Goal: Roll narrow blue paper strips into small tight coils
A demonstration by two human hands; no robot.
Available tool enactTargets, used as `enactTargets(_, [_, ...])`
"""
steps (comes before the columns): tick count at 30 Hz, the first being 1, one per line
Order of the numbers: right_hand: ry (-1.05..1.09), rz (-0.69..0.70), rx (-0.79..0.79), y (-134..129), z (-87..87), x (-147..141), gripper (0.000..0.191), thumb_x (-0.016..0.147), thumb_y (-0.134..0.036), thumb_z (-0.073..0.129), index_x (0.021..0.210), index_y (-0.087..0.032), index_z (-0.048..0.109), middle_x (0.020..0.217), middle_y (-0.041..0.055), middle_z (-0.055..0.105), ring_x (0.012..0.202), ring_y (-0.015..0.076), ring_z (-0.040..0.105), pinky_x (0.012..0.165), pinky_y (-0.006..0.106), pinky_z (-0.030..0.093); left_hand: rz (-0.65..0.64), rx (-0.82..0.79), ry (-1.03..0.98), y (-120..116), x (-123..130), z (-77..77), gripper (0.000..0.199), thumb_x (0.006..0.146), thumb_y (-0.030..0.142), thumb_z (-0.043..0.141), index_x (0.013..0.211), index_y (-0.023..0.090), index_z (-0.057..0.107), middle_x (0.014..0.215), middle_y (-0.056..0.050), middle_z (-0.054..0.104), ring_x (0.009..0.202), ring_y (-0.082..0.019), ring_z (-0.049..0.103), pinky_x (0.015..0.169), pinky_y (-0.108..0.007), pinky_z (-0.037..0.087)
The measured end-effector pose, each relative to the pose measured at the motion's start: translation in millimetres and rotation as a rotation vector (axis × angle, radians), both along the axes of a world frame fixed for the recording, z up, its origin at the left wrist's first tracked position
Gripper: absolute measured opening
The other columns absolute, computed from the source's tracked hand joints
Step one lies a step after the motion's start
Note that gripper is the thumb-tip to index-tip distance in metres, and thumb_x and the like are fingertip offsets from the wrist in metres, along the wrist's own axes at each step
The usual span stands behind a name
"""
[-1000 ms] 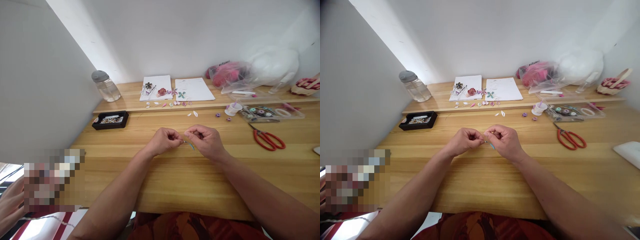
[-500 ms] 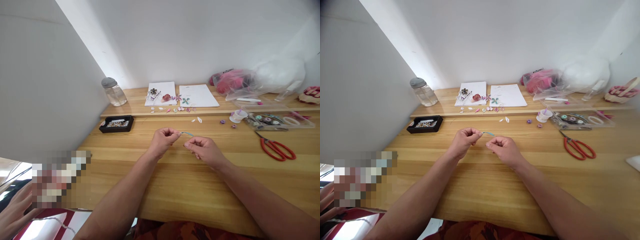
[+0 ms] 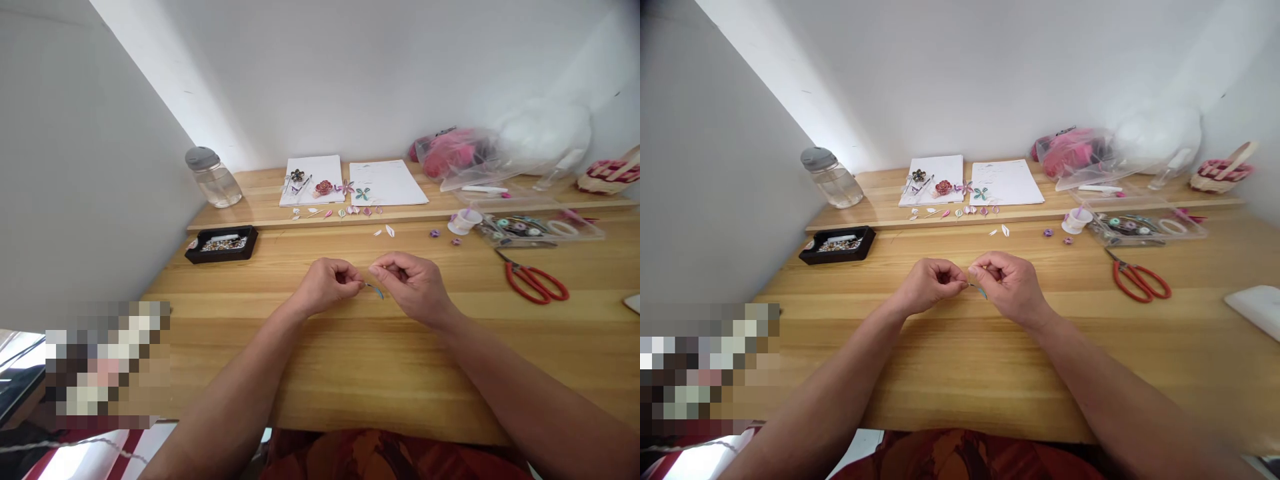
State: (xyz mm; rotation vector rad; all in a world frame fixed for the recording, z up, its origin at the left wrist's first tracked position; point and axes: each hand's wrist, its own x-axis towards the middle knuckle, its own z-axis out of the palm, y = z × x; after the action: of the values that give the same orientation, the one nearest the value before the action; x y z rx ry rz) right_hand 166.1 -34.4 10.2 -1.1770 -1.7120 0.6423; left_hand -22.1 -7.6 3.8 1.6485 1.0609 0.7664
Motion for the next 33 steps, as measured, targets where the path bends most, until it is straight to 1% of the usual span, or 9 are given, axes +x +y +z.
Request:
enactTargets(3, [0.032, -0.026, -0.060, 7, -3.7, 2, 0.021, 0.084, -0.035, 0.062, 0.075, -0.017, 0.068, 0.057, -0.0028, 0.051, 0.051, 0.0094, 0.036, 0.049, 0.025, 0.030, -0.079, -0.051, -0.079, -3, 0, 3.4, 0.019, 0.072, 0.031, 0.070, 0.073, 0.012, 0.068, 0.063, 0.000, 0.058, 0.055, -0.007, 0.044, 0.053, -0.020, 0.032])
enactTargets(5, [0.063, -0.030, -0.149, 11, -7.0, 3, 0.025, 0.081, -0.040, 0.064, 0.073, -0.017, 0.068, 0.057, -0.0025, 0.051, 0.051, 0.0096, 0.037, 0.049, 0.025, 0.029, -0.081, -0.077, -0.131, -4, -1, 7.0, 0.022, 0.073, 0.034, 0.071, 0.076, 0.012, 0.069, 0.064, 0.000, 0.058, 0.056, -0.006, 0.043, 0.053, -0.020, 0.031])
enactTargets(9, [0.196, 0.025, -0.365, 14, -12.9, 3, 0.032, 0.073, -0.049, 0.070, 0.070, -0.017, 0.066, 0.059, -0.0021, 0.053, 0.052, 0.0096, 0.039, 0.050, 0.025, 0.030, 0.041, -0.088, -0.247, -1, -1, 11.6, 0.027, 0.071, 0.038, 0.075, 0.075, 0.012, 0.067, 0.063, 0.001, 0.056, 0.054, -0.005, 0.039, 0.051, -0.020, 0.029])
enactTargets(12, [0.246, 0.056, -0.460, 13, -14.3, 0, 0.034, 0.072, -0.051, 0.071, 0.069, -0.018, 0.064, 0.055, -0.0048, 0.046, 0.048, 0.0077, 0.032, 0.047, 0.024, 0.026, 0.169, -0.112, -0.328, 3, 0, 10.6, 0.029, 0.068, 0.039, 0.076, 0.071, 0.013, 0.064, 0.063, 0.002, 0.055, 0.052, -0.005, 0.039, 0.050, -0.020, 0.030])
enactTargets(15, [0.219, 0.080, -0.468, 9, -13.0, -3, 0.034, 0.074, -0.050, 0.069, 0.069, -0.018, 0.063, 0.054, -0.0051, 0.043, 0.048, 0.0074, 0.030, 0.046, 0.024, 0.024, 0.277, -0.124, -0.360, 6, 1, 7.1, 0.031, 0.066, 0.039, 0.077, 0.069, 0.013, 0.062, 0.060, 0.003, 0.053, 0.050, -0.004, 0.037, 0.049, -0.020, 0.028])
enactTargets(20, [0.045, 0.076, -0.314, 0, -8.1, -7, 0.026, 0.081, -0.042, 0.065, 0.071, -0.018, 0.066, 0.057, -0.0034, 0.047, 0.051, 0.0089, 0.035, 0.048, 0.024, 0.027, 0.370, -0.080, -0.263, 9, 0, 0.3, 0.028, 0.066, 0.038, 0.075, 0.070, 0.013, 0.064, 0.059, 0.002, 0.055, 0.050, -0.005, 0.039, 0.049, -0.020, 0.029])
enactTargets(23, [-0.028, 0.045, -0.176, -6, -4.4, -7, 0.021, 0.084, -0.036, 0.062, 0.075, -0.019, 0.067, 0.055, -0.0039, 0.045, 0.050, 0.0093, 0.035, 0.048, 0.025, 0.027, 0.326, 0.003, -0.117, 8, 0, -1.2, 0.023, 0.067, 0.035, 0.073, 0.071, 0.013, 0.067, 0.064, -0.001, 0.061, 0.055, -0.008, 0.046, 0.052, -0.021, 0.034])
enactTargets(26, [-0.025, 0.057, -0.079, -7, -1.3, -4, 0.018, 0.085, -0.033, 0.061, 0.078, -0.018, 0.068, 0.060, -0.0022, 0.051, 0.053, 0.0099, 0.038, 0.049, 0.024, 0.030, 0.206, 0.050, 0.004, 5, 1, 0.1, 0.018, 0.069, 0.030, 0.069, 0.072, 0.013, 0.068, 0.065, -0.001, 0.062, 0.055, -0.008, 0.046, 0.052, -0.021, 0.034])
enactTargets(33, [0.056, 0.006, -0.120, 7, -1.7, 3, 0.024, 0.083, -0.038, 0.062, 0.075, -0.016, 0.067, 0.060, -0.0015, 0.054, 0.052, 0.0094, 0.039, 0.049, 0.024, 0.031, -0.019, 0.045, -0.017, -3, 3, 2.8, 0.014, 0.072, 0.027, 0.067, 0.073, 0.013, 0.068, 0.059, 0.002, 0.053, 0.053, -0.006, 0.040, 0.050, -0.020, 0.029])
